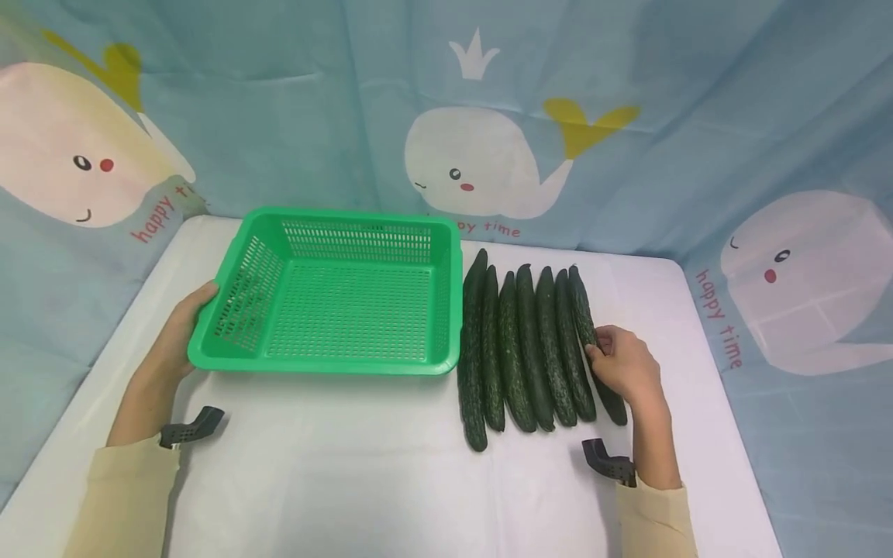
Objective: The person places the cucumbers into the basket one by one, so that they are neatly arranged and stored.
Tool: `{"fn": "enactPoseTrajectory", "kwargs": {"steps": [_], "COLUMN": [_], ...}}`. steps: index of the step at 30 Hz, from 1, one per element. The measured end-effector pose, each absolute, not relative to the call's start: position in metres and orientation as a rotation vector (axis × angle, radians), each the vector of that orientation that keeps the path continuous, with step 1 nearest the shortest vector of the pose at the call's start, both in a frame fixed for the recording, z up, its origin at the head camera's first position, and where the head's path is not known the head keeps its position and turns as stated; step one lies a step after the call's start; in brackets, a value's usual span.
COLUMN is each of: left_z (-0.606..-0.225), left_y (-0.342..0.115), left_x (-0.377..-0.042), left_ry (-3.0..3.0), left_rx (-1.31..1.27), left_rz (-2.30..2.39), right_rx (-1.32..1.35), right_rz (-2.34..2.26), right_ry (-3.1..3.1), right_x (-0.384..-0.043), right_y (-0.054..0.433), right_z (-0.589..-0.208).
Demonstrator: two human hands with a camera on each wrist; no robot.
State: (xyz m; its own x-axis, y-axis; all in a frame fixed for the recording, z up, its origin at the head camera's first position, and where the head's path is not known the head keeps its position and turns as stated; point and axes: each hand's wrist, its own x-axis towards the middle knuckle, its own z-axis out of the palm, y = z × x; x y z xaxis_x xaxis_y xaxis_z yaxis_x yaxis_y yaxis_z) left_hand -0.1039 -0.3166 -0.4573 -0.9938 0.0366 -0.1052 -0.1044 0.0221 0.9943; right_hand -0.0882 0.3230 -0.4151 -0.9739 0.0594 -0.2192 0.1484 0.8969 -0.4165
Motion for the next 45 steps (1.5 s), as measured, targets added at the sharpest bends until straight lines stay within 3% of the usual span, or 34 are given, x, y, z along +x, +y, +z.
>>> {"fn": "enactPoseTrajectory", "kwargs": {"steps": [14,31,45], "left_z": [-0.456,-0.460,-0.463], "left_y": [-0.315,-0.316,-0.319], "left_x": [-0.105,-0.108,-0.108], "left_ry": [2.163,2.114,2.078], "left_rx": [-0.051,-0.021,-0.006], "left_rz": [2.088,2.125,2.141], "right_rx": [-0.069,-0.581,-0.837], "right_rz": [-0.992,-0.959,-0.859], "right_ry": [3.055,3.005,2.861], "right_x": [-0.090,-0.107,-0.125], "right_y": [0.295,0.221,0.162], "right_z": [-0.399,-0.368,-0.341]}}
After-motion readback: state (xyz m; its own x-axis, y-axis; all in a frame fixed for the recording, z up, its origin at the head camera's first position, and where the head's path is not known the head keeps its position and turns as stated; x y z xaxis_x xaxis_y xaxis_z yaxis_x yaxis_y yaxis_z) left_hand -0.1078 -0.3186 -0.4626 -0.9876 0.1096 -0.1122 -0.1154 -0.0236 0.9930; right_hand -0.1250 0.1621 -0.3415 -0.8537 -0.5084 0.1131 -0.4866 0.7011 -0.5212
